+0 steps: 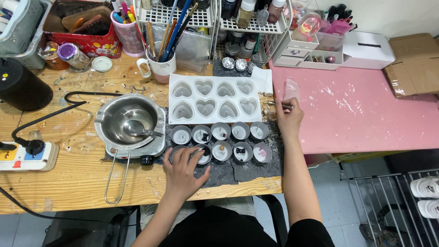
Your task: Prepare small candles by placing wicks and decorative elements into tea light containers.
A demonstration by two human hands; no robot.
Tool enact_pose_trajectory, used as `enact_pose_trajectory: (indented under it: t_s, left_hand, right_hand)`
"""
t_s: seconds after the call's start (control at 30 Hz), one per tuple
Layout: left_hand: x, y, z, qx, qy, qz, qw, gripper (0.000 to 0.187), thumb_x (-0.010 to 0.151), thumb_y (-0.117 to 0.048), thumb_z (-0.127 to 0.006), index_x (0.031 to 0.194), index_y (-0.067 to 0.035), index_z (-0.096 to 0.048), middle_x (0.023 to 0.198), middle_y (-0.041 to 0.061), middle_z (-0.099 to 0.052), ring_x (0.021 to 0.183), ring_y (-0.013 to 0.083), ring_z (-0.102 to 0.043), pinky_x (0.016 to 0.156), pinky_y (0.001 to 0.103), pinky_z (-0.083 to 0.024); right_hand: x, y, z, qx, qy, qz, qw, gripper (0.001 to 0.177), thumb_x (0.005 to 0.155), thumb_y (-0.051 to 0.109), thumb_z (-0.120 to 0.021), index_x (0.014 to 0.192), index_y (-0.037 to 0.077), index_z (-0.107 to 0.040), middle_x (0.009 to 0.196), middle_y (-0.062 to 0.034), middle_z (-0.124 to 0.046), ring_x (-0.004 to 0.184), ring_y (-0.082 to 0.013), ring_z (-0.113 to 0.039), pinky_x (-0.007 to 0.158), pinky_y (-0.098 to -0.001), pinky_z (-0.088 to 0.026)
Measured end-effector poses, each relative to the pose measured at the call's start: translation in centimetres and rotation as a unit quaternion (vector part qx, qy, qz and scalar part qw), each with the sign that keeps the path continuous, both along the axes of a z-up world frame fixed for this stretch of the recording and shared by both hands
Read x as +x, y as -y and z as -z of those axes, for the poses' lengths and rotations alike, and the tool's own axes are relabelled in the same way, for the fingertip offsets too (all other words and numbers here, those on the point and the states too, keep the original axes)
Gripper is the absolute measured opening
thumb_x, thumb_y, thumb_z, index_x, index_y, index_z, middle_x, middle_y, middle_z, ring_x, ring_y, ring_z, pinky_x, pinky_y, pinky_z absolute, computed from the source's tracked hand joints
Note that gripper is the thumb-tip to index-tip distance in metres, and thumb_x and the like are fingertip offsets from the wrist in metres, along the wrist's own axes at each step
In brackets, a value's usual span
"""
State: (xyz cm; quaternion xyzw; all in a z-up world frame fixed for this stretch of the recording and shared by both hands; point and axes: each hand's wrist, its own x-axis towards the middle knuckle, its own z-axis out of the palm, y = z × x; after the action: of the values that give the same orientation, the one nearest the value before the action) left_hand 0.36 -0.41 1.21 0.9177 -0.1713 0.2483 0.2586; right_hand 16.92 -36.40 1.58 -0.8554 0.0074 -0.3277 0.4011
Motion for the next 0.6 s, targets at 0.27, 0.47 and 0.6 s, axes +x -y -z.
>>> enact_pose_trajectory:
  t_s: [0.27, 0.47, 0.6]
  left_hand:
    - [-0.04, -0.05, -0.01, -0.007, -0.002, -0.004, 1.000, 0.045, 0.081, -0.042, -0.075, 0.117, -0.015, -0.069, 0.122, 0.002, -0.062, 0.123, 0.0227, -0.051, 0.115, 0.055, -0.021]
    - [-0.06, -0.04, 0.25, 0.001, -0.002, -0.007, 1.000, 0.044, 0.082, -0.042, -0.074, 0.117, -0.014, -0.069, 0.121, 0.003, -0.061, 0.123, 0.0224, -0.051, 0.115, 0.055, -0.020]
    - [-0.12, -0.03, -0.03, -0.006, 0.001, -0.006, 1.000, 0.045, 0.082, -0.041, -0.074, 0.117, -0.014, -0.068, 0.122, 0.002, -0.061, 0.123, 0.0222, -0.051, 0.116, 0.054, -0.021]
  right_hand:
    - [0.41, -0.09, 0.40, -0.002, -0.023, 0.000, 1.000, 0.031, 0.098, 0.017, -0.079, 0.087, -0.002, -0.058, 0.079, -0.0115, -0.072, 0.069, -0.0166, -0.071, 0.062, -0.0287, -0.055]
    - [0.65, 0.14, 0.73, -0.024, -0.015, 0.001, 1.000, 0.032, 0.098, 0.018, -0.079, 0.085, -0.001, -0.058, 0.079, -0.0116, -0.073, 0.070, -0.0163, -0.071, 0.062, -0.0288, -0.053]
    - [0.58, 0.02, 0.53, -0.014, -0.022, 0.006, 1.000, 0.032, 0.098, 0.018, -0.079, 0.084, -0.001, -0.057, 0.078, -0.0109, -0.073, 0.068, -0.0152, -0.070, 0.060, -0.0288, -0.052]
